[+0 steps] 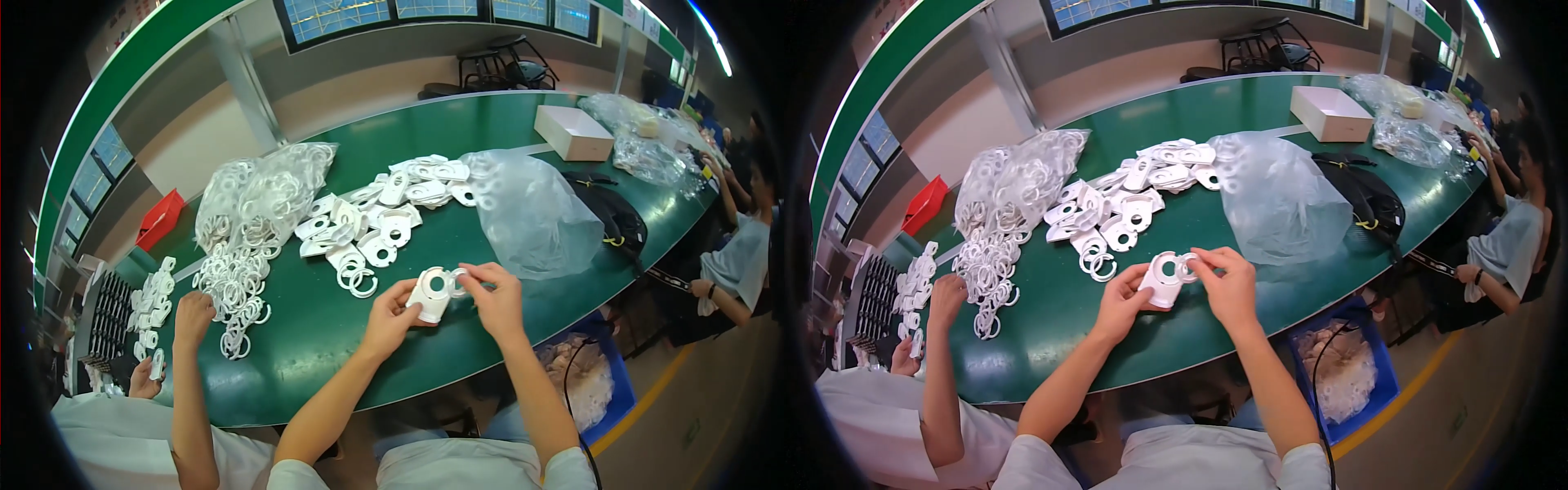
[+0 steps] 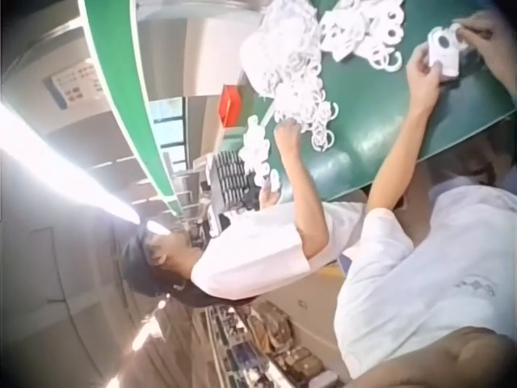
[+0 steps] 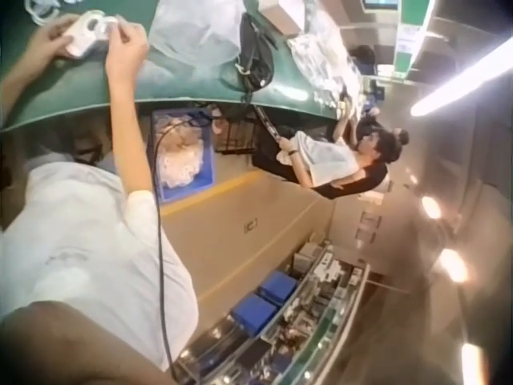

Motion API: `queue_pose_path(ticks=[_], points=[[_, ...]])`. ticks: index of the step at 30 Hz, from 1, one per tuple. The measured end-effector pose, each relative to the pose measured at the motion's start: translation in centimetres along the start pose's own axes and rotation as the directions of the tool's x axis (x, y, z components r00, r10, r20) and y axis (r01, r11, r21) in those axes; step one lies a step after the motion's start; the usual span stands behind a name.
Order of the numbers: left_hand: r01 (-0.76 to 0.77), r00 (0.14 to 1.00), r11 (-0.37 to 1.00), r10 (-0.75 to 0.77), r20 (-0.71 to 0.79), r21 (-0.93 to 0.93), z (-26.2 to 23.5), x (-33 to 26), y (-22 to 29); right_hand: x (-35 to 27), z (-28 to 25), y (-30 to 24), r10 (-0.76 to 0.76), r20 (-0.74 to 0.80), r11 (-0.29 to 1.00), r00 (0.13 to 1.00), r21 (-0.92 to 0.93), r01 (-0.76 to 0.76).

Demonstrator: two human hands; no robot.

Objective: Assembling small white plastic components by hand at a factory workbench.

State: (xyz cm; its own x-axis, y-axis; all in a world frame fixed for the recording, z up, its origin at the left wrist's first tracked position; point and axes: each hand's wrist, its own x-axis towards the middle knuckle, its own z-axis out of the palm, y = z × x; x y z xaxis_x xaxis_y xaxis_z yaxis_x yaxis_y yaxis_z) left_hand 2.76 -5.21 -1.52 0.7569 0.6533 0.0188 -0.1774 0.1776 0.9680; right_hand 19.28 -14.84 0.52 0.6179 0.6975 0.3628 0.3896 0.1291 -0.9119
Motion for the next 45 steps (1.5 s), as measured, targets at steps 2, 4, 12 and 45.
queue_pose_path(ticks=[2, 4, 12, 45], points=[[-0.012, 0.999, 1.0, 0.013, 0.032, -0.027, 0.3, -0.6, 0.8, 0.2, 2.1, 0.1, -0.029, 0.013, 1.0, 0.999, -0.005, 0.029], [-0.013, 0.999, 0.999, 0.015, 0.049, -0.038, 0.0, -0.9, 1.1, 0.1, 3.6, -0.2, -0.06, 0.029, 0.998, 0.998, -0.012, 0.06], [-0.001, 0.997, 0.999, 0.005, 0.08, -0.05, -0.6, -0.7, 0.8, -0.2, 4.6, 1.6, 0.193, 0.304, 0.817, 0.933, 0.476, -0.324], [0.035, 0.923, 0.254, 0.363, -0.129, 0.966, -7.4, -0.6, 4.1, -1.7, 4.7, 1.6, 0.175, 0.303, 0.884, 0.937, 0.37, -0.285]])
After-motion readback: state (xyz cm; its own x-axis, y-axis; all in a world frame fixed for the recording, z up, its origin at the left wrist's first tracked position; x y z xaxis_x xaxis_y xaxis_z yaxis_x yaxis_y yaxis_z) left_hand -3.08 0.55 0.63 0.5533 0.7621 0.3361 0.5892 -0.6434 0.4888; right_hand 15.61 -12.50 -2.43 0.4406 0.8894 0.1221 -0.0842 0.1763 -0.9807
